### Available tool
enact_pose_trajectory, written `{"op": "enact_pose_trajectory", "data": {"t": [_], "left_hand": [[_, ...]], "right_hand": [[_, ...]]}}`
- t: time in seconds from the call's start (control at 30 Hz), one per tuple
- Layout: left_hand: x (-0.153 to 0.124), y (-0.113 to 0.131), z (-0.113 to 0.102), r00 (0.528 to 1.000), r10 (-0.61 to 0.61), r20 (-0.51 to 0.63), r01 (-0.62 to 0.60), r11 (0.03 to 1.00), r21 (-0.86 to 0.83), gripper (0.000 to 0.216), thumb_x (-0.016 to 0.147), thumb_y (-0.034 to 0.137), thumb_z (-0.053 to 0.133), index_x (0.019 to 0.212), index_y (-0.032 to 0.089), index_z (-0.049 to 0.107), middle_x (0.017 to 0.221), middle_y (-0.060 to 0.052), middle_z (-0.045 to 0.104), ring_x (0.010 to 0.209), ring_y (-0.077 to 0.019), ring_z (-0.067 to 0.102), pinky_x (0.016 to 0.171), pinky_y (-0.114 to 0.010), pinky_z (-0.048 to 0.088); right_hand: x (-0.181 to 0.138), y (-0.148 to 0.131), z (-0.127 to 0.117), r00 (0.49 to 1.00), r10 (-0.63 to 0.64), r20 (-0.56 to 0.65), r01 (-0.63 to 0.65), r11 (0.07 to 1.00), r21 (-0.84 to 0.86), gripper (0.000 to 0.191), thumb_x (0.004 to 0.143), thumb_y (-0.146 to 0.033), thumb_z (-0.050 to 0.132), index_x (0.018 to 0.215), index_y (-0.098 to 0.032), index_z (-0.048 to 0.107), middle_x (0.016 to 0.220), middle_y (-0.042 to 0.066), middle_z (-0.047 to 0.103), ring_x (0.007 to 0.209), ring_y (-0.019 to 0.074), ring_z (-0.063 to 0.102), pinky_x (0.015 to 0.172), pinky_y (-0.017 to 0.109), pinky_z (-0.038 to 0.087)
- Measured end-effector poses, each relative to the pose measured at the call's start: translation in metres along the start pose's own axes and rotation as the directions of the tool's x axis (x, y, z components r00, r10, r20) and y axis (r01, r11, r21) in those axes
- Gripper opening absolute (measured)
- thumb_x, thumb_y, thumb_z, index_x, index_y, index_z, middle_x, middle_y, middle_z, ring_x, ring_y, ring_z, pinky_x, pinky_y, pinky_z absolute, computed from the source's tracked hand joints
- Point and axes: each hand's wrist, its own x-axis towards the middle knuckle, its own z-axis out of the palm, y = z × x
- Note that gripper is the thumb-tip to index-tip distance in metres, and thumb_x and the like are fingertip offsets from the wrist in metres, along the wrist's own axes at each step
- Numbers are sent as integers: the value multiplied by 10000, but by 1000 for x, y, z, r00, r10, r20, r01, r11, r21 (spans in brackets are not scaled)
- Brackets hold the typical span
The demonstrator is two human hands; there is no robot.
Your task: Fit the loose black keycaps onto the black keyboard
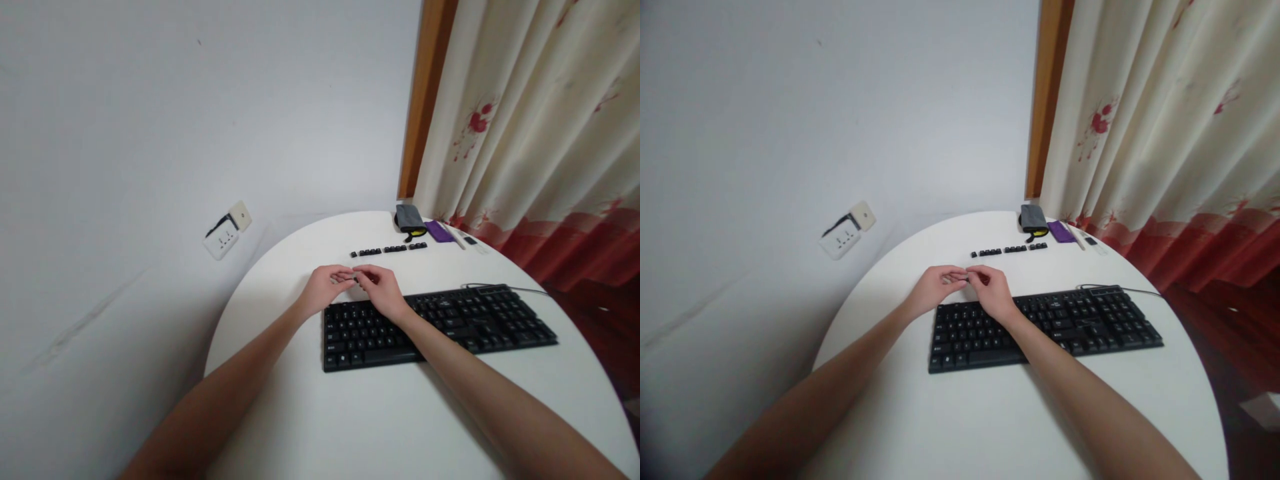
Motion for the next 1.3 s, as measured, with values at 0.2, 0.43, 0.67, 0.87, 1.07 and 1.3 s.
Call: {"op": "enact_pose_trajectory", "data": {"t": [0.2, 0.43, 0.67, 0.87, 1.07, 1.3], "left_hand": [[-9, 1, -1, 982, -102, 158, 119, 987, -103, 213, 726, 357, 763, 799, 158, 773, 801, -69, 756, 765, -213, 681, 747, -313, 519], [-12, -5, 5, 958, -135, 251, 155, 986, -61, 194, 692, 342, 779, 770, 164, 793, 752, -67, 758, 710, -203, 672, 665, -286, 483], [-13, 1, 9, 970, -143, 195, 143, 990, 11, 166, 642, 300, 816, 738, 168, 785, 680, -37, 733, 645, -180, 635, 615, -272, 457], [-13, 7, 9, 968, -153, 197, 148, 988, 43, 152, 613, 226, 835, 715, 148, 755, 622, -8, 685, 582, -138, 591, 589, -249, 447], [-13, 5, 9, 969, -133, 206, 129, 991, 36, 147, 630, 242, 828, 720, 149, 757, 673, -20, 714, 626, -146, 615, 623, -251, 461], [-12, 1, 10, 971, -112, 210, 114, 994, 2, 155, 614, 238, 833, 693, 144, 739, 647, -14, 695, 599, -133, 591, 600, -243, 441]], "right_hand": [[4, 3, -3, 981, 105, -161, -98, 994, 48, 310, 813, -384, 563, 890, -141, 739, 715, 50, 687, 611, 154, 573, 578, 270, 471], [5, 5, -2, 970, 152, -191, -130, 984, 123, 287, 796, -375, 581, 855, -138, 732, 700, 41, 669, 609, 142, 556, 552, 252, 456], [4, 3, -2, 969, 163, -186, -136, 979, 152, 296, 788, -392, 595, 849, -138, 734, 712, 46, 674, 624, 147, 563, 556, 259, 464], [4, 3, -2, 971, 157, -181, -133, 981, 139, 305, 783, -400, 601, 849, -135, 738, 687, 39, 671, 609, 145, 557, 553, 260, 456], [3, 2, -2, 971, 159, -178, -134, 980, 147, 299, 776, -401, 611, 844, -141, 742, 697, 35, 677, 603, 140, 556, 556, 262, 445], [3, 1, -2, 970, 166, -178, -139, 978, 154, 279, 770, -380, 611, 832, -141, 740, 673, 29, 663, 590, 136, 547, 549, 258, 441]]}}
